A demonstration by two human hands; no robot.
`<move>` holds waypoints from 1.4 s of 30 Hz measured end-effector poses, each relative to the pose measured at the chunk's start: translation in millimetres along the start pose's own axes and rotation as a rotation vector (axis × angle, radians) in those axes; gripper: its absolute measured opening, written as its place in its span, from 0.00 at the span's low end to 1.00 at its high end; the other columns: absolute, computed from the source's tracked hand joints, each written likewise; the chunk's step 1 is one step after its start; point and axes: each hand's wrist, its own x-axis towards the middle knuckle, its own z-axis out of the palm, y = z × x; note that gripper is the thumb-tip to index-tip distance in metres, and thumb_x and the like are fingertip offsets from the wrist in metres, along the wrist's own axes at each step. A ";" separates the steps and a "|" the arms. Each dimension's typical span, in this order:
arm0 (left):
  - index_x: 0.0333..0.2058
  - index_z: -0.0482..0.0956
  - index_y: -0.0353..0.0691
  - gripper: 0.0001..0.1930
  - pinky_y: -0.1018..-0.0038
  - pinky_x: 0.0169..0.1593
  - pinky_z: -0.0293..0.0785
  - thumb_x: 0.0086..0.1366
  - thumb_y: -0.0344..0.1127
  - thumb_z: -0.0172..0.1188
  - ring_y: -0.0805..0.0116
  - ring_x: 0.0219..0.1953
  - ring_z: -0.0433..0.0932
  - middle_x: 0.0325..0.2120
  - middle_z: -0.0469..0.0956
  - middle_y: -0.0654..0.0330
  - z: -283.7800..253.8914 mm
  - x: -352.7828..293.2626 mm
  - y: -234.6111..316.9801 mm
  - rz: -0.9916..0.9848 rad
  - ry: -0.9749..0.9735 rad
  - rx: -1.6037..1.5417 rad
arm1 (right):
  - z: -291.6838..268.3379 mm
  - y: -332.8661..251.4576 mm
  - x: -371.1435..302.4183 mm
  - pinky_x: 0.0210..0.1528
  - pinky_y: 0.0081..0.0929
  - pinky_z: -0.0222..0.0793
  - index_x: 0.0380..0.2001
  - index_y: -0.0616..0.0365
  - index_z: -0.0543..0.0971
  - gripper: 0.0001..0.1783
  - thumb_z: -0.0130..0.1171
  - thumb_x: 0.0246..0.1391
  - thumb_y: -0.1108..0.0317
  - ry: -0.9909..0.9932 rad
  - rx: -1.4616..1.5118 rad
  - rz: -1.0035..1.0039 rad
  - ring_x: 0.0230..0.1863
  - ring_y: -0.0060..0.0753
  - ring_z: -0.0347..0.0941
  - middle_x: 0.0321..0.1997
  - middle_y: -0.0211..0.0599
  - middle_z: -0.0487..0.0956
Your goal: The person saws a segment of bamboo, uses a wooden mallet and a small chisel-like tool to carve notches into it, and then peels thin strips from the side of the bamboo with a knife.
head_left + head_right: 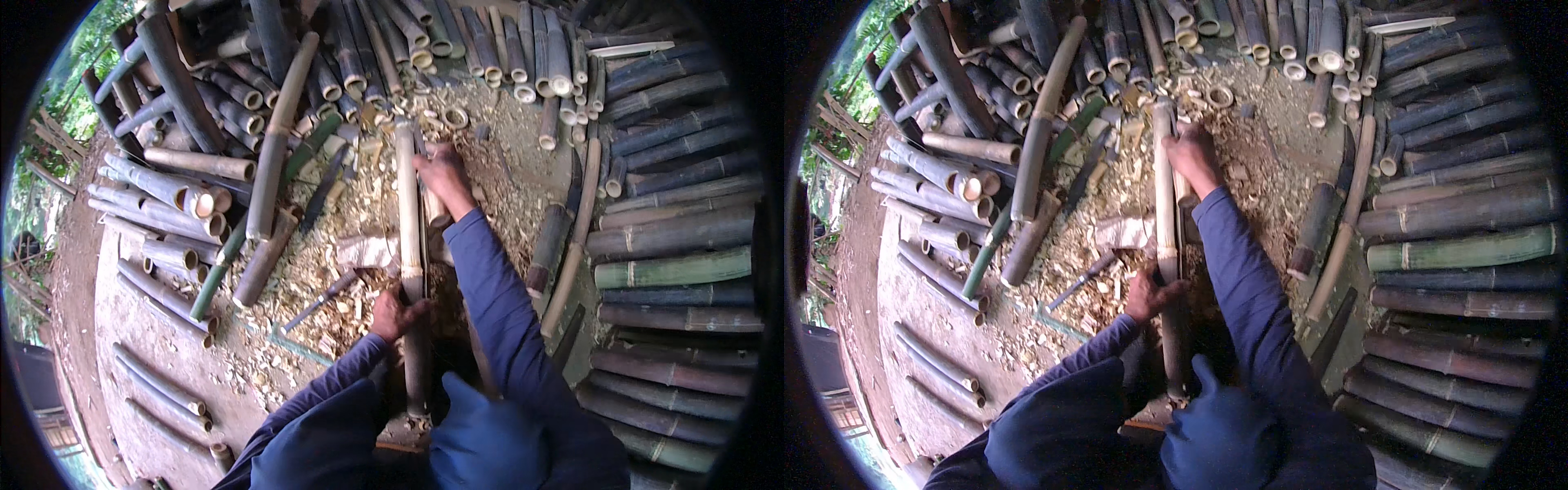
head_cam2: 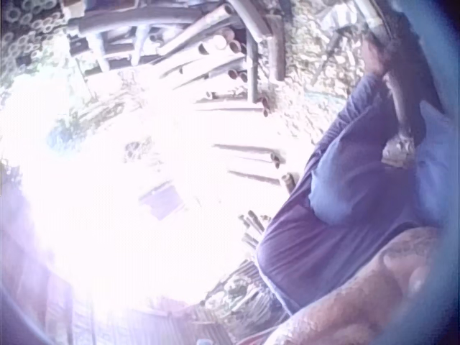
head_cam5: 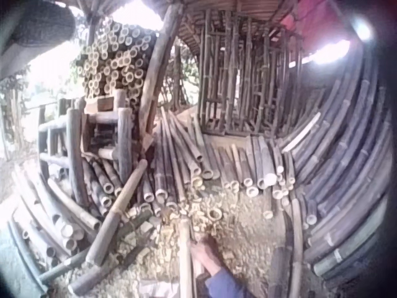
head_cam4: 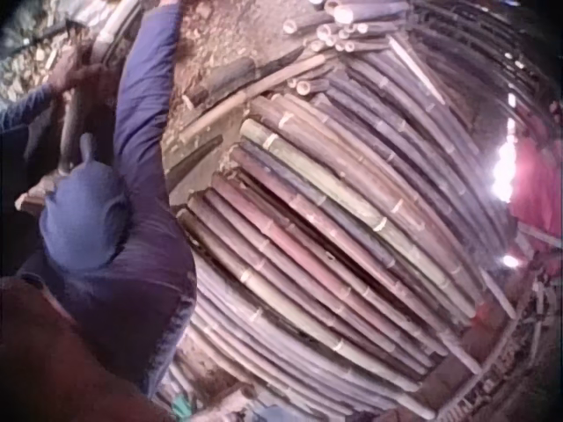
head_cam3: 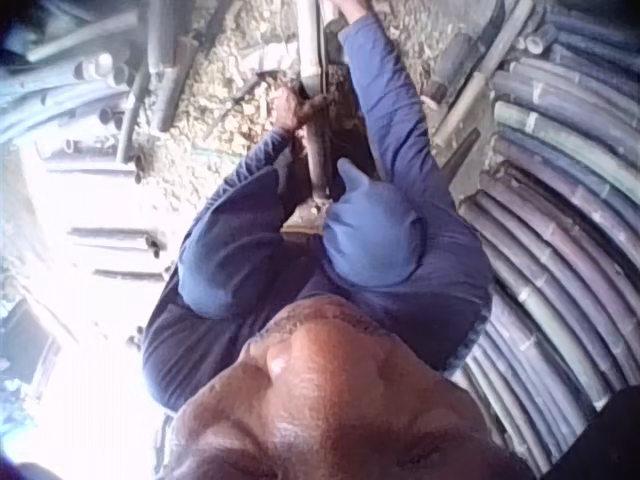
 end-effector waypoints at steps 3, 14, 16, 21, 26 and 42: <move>0.49 0.81 0.29 0.30 0.68 0.50 0.79 0.55 0.44 0.78 0.68 0.40 0.83 0.38 0.86 0.56 -5.3 -3.0 -25.3 -0.076 -0.128 -0.436 | -25.1 0.7 -38.2 0.23 0.28 0.78 0.55 0.63 0.76 0.22 0.57 0.64 0.59 -0.301 0.681 0.220 0.25 0.29 0.79 0.36 0.38 0.82; 0.54 0.79 0.32 0.30 0.69 0.52 0.76 0.56 0.42 0.77 0.70 0.44 0.81 0.42 0.85 0.57 -13.2 -4.2 -4.3 -0.073 -0.227 -0.514 | -79.8 23.1 -239.8 0.25 0.27 0.73 0.45 0.63 0.78 0.15 0.61 0.62 0.62 -0.464 0.534 0.371 0.24 0.25 0.77 0.26 0.35 0.78; 0.54 0.79 0.31 0.31 0.69 0.53 0.76 0.56 0.43 0.77 0.69 0.44 0.81 0.43 0.85 0.56 -11.6 -3.1 -5.2 -0.081 -0.235 -0.517 | -80.2 35.2 -247.2 0.28 0.29 0.74 0.43 0.65 0.79 0.16 0.62 0.61 0.61 -0.474 0.497 0.325 0.24 0.27 0.77 0.27 0.38 0.79; 0.55 0.78 0.30 0.30 0.68 0.55 0.75 0.58 0.40 0.75 0.67 0.47 0.80 0.45 0.83 0.55 -14.4 -2.6 -4.8 -0.112 -0.259 -0.536 | -85.8 40.7 -250.6 0.35 0.36 0.74 0.42 0.65 0.81 0.18 0.65 0.57 0.59 -0.393 0.199 0.056 0.28 0.36 0.79 0.29 0.46 0.81; 0.54 0.79 0.30 0.31 0.68 0.52 0.76 0.57 0.44 0.77 0.68 0.43 0.81 0.41 0.85 0.56 -14.3 -2.8 -5.7 -0.100 -0.253 -0.519 | -103.2 41.1 -232.2 0.35 0.37 0.73 0.41 0.64 0.82 0.18 0.66 0.56 0.59 -0.586 0.114 0.095 0.29 0.43 0.80 0.28 0.48 0.81; 0.50 0.81 0.30 0.27 0.68 0.46 0.78 0.59 0.45 0.74 0.70 0.38 0.81 0.37 0.85 0.55 -10.4 -4.6 0.4 0.087 -0.155 -0.324 | -7.6 65.2 -206.6 0.42 0.39 0.77 0.41 0.71 0.81 0.19 0.66 0.55 0.64 -0.192 0.260 0.024 0.36 0.48 0.82 0.34 0.55 0.83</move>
